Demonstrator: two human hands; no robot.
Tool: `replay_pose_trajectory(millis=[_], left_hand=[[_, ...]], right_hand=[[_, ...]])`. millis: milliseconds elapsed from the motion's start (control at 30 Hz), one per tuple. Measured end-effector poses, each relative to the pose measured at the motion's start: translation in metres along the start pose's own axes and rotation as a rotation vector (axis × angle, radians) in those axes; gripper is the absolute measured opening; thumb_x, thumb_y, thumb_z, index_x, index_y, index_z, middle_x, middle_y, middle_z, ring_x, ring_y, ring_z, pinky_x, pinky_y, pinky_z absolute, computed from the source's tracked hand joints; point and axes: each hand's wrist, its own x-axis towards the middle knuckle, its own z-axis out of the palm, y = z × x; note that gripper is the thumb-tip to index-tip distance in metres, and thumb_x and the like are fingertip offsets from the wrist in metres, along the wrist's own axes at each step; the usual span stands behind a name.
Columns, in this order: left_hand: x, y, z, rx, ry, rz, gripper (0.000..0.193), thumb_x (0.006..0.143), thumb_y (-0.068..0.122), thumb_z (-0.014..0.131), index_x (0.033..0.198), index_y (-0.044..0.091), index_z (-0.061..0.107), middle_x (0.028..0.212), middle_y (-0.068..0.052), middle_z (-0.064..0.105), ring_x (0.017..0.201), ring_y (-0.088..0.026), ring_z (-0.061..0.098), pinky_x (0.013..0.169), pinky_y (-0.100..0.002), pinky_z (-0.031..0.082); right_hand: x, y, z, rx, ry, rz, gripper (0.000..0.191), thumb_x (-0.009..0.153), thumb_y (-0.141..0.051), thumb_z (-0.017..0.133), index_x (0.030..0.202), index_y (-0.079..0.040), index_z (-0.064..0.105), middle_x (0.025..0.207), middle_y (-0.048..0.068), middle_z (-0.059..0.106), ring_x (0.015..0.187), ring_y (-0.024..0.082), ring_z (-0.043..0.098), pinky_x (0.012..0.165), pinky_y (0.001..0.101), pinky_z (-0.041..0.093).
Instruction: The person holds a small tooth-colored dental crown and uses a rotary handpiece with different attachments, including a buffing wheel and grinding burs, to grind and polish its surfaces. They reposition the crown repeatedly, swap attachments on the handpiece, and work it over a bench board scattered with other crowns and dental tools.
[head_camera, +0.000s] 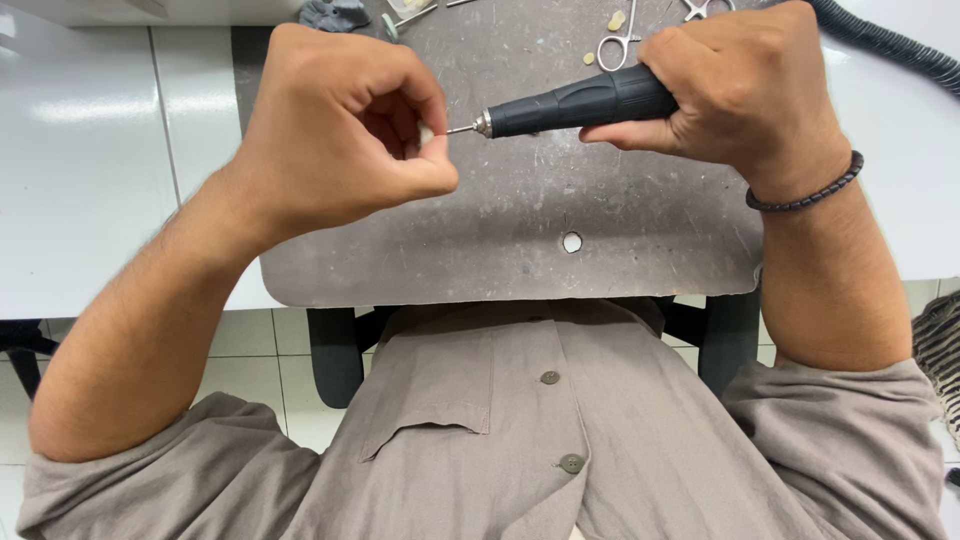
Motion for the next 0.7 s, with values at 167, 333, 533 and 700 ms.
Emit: replay_pose_trajectory(millis=[167,333,533,700], left_hand=[[0.007,0.006,-0.005,-0.037,-0.003,-0.032,0.016,0.089,-0.002,0.08,0.083,0.003,0.067,0.074,-0.002,0.067,0.069,-0.008,0.07,0.061,-0.019,0.055],[0.012,0.029,-0.014,0.489,0.012,0.381,0.021,0.075,-0.005,0.083,0.079,0.001,0.064,0.076,-0.007,0.067,0.067,-0.016,0.068,0.057,-0.026,0.055],[0.012,0.034,-0.01,0.086,0.03,-0.05,0.018,0.082,-0.004,0.079,0.082,0.003,0.063,0.076,-0.004,0.064,0.068,-0.013,0.068,0.059,-0.024,0.054],[0.007,0.026,-0.01,0.039,0.012,-0.171,0.016,0.084,-0.001,0.079,0.082,0.004,0.063,0.077,-0.002,0.066,0.069,-0.011,0.069,0.06,-0.023,0.055]], right_hand=[[0.0,-0.001,-0.004,-0.005,0.03,0.018,0.06,0.092,-0.066,0.078,0.075,-0.01,0.064,0.061,0.001,0.051,0.053,0.016,0.051,0.053,0.029,0.042],[0.0,-0.002,-0.003,0.244,-0.068,0.118,0.058,0.093,-0.064,0.083,0.081,-0.009,0.07,0.062,0.001,0.056,0.053,0.016,0.052,0.055,0.0299,0.041],[0.005,-0.004,-0.011,0.07,0.022,0.006,0.06,0.088,-0.062,0.08,0.072,-0.007,0.065,0.059,0.004,0.051,0.052,0.021,0.051,0.055,0.0323,0.043],[-0.011,0.002,0.002,0.038,0.02,0.006,0.06,0.09,-0.062,0.08,0.07,-0.009,0.061,0.058,0.003,0.048,0.052,0.02,0.05,0.054,0.0324,0.041]])
